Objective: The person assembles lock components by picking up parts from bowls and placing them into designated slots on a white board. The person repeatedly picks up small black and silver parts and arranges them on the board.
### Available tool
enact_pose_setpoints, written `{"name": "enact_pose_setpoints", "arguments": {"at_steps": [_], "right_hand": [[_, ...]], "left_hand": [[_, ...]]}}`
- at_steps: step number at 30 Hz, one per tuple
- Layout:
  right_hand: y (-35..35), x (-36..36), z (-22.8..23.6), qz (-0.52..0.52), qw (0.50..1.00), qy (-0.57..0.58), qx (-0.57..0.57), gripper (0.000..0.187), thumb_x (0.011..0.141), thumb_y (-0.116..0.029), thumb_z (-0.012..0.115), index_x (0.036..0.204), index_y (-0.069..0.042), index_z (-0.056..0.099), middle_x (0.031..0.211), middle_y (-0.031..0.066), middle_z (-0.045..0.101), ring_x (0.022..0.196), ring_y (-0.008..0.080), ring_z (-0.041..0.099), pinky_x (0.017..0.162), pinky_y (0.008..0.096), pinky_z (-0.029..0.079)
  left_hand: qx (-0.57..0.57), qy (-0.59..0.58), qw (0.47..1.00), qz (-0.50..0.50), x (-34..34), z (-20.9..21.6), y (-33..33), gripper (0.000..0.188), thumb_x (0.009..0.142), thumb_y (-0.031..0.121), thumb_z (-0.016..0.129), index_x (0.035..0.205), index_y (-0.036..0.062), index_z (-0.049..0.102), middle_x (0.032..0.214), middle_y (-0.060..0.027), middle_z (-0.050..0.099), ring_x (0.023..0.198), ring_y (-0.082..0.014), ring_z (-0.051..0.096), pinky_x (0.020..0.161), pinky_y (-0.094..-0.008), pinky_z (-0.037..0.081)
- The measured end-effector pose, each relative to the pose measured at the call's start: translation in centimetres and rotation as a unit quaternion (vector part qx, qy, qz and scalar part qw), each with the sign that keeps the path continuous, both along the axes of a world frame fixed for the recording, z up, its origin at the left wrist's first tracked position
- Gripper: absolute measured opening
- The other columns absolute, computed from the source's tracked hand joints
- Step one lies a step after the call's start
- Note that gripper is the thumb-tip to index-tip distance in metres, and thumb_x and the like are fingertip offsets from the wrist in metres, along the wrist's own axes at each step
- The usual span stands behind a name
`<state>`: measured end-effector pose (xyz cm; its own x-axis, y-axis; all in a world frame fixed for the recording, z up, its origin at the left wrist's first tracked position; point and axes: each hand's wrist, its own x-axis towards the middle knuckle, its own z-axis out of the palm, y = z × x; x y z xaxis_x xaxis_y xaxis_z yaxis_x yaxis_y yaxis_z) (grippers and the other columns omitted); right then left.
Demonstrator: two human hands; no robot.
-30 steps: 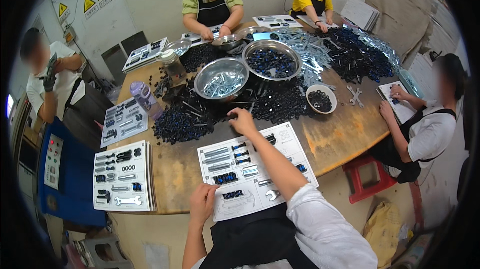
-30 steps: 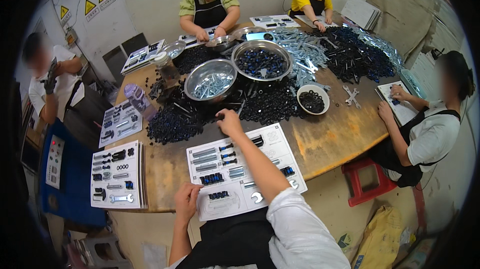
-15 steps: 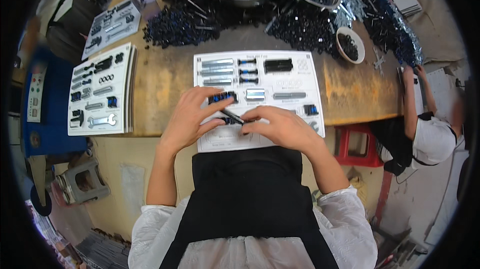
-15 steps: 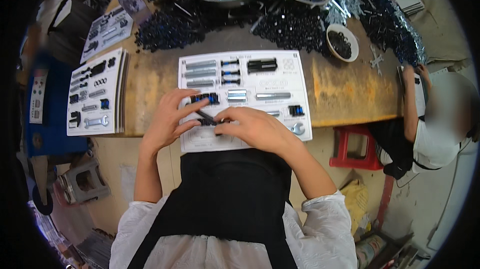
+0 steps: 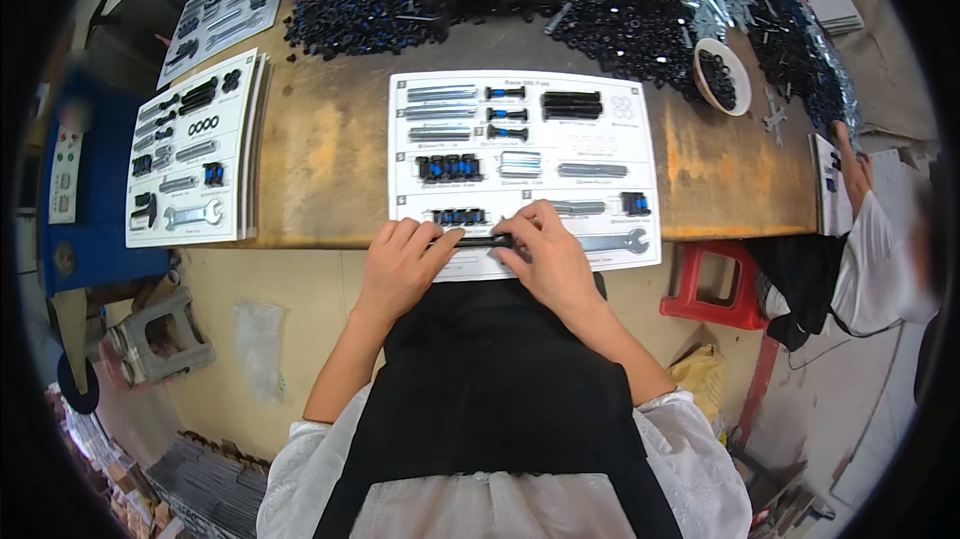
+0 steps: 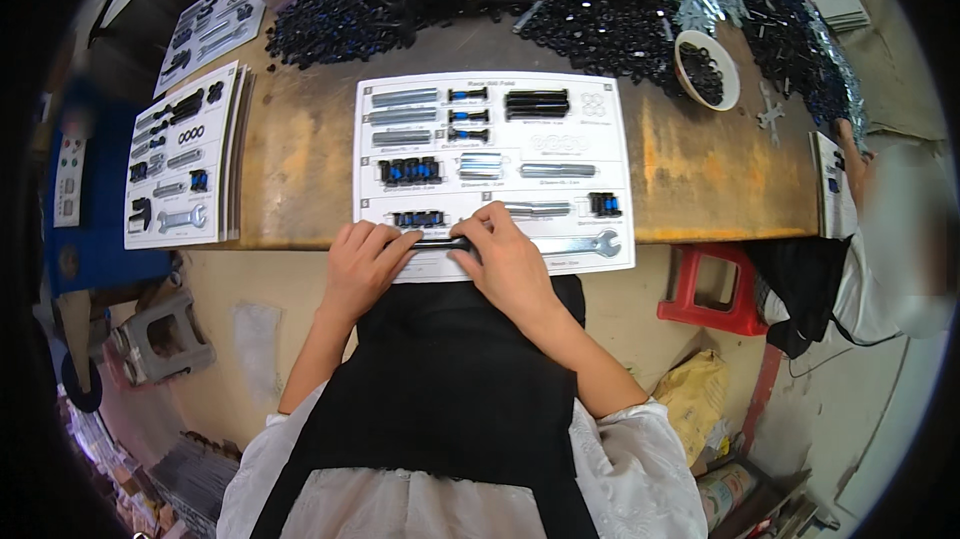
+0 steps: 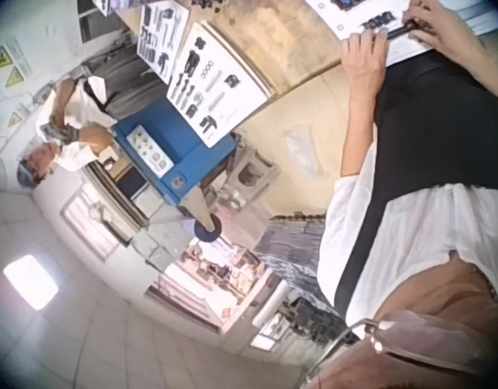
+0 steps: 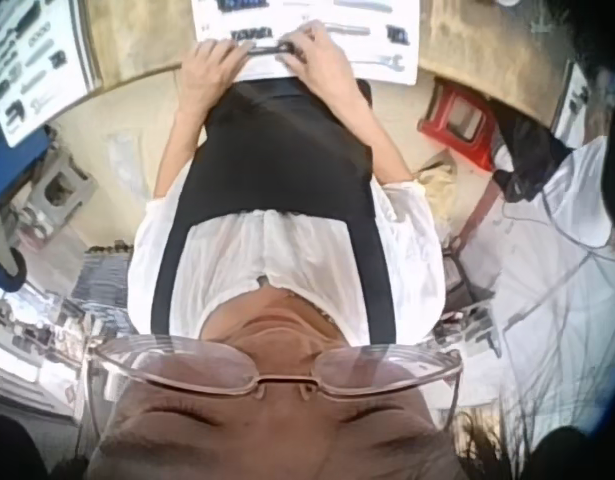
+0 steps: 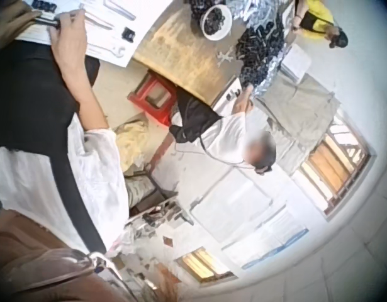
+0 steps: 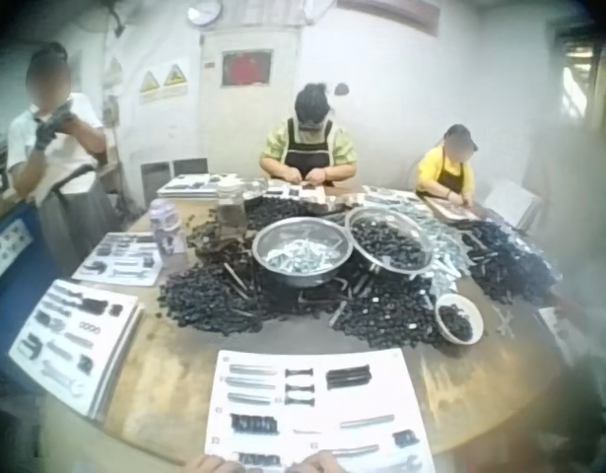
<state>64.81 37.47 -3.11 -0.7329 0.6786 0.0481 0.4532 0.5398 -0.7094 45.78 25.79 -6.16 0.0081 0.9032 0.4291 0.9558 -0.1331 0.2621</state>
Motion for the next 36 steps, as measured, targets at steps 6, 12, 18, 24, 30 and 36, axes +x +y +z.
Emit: {"name": "enact_pose_setpoints", "arguments": {"at_steps": [6,12,18,24,30,36], "right_hand": [[-0.3,-0.5,-0.6,0.018,1.0,-0.008,0.019,0.022,0.081,-0.012,0.077,0.099,-0.006,0.065,0.101,0.0081,0.054,0.077,0.027,0.067,0.064,0.0393,0.055],[-0.2,-0.3,0.4,-0.003,1.0,-0.004,0.005,0.022,0.083,-0.013,0.077,0.102,-0.008,0.067,0.101,0.0077,0.057,0.081,0.0253,0.066,0.066,0.0372,0.054],[10.1,-4.9,6.3,-0.014,0.984,0.142,0.104,0.029,0.087,0.0,0.066,0.114,-0.008,0.068,0.107,0.013,0.063,0.087,0.0254,0.065,0.071,0.0333,0.054],[28.5,-17.5,8.3,-0.153,0.935,-0.014,0.319,0.024,0.087,-0.031,0.066,0.089,-0.009,0.075,0.092,0.0154,0.07,0.083,0.0332,0.068,0.07,0.0448,0.052],[35.3,-24.4,5.2,-0.171,0.904,-0.281,0.274,0.027,0.083,-0.019,0.063,0.105,-0.011,0.076,0.113,0.0125,0.072,0.104,0.0274,0.071,0.082,0.0409,0.055],[34.6,-21.8,8.5,-0.19,0.951,-0.156,0.189,0.035,0.078,-0.03,0.076,0.1,-0.003,0.074,0.102,0.016,0.074,0.093,0.0315,0.072,0.076,0.0387,0.058]], "left_hand": [[-0.019,-0.061,0.997,0.051,-1.8,-0.2,-1.3,0.027,0.074,0.024,0.081,0.097,0.0158,0.069,0.092,-0.0002,0.06,0.085,-0.0223,0.057,0.072,-0.0363,0.04],[-0.016,-0.101,0.992,0.068,-2.5,-0.3,-1.7,0.032,0.072,0.026,0.083,0.098,0.0146,0.068,0.097,-0.0032,0.061,0.091,-0.0244,0.058,0.077,-0.0372,0.041],[0.043,-0.187,0.963,0.191,-6.9,-1.4,-2.4,0.024,0.078,0.013,0.073,0.102,0.0107,0.068,0.097,-0.0091,0.062,0.09,-0.0292,0.06,0.077,-0.0398,0.044],[0.069,-0.149,0.968,0.189,-7.1,-1.8,-0.6,0.018,0.08,0.014,0.067,0.096,0.0085,0.068,0.088,-0.0117,0.063,0.084,-0.0318,0.061,0.073,-0.0405,0.048],[0.136,-0.152,0.963,0.177,-7.5,-2.5,-0.7,0.012,0.078,0.014,0.067,0.089,0.0104,0.07,0.081,-0.009,0.062,0.075,-0.0299,0.061,0.066,-0.0388,0.048],[0.126,-0.143,0.965,0.182,-7.3,-2.3,-1.4,0.007,0.077,0.014,0.067,0.083,0.0119,0.071,0.077,-0.0055,0.06,0.071,-0.0261,0.059,0.06,-0.0362,0.046]]}}
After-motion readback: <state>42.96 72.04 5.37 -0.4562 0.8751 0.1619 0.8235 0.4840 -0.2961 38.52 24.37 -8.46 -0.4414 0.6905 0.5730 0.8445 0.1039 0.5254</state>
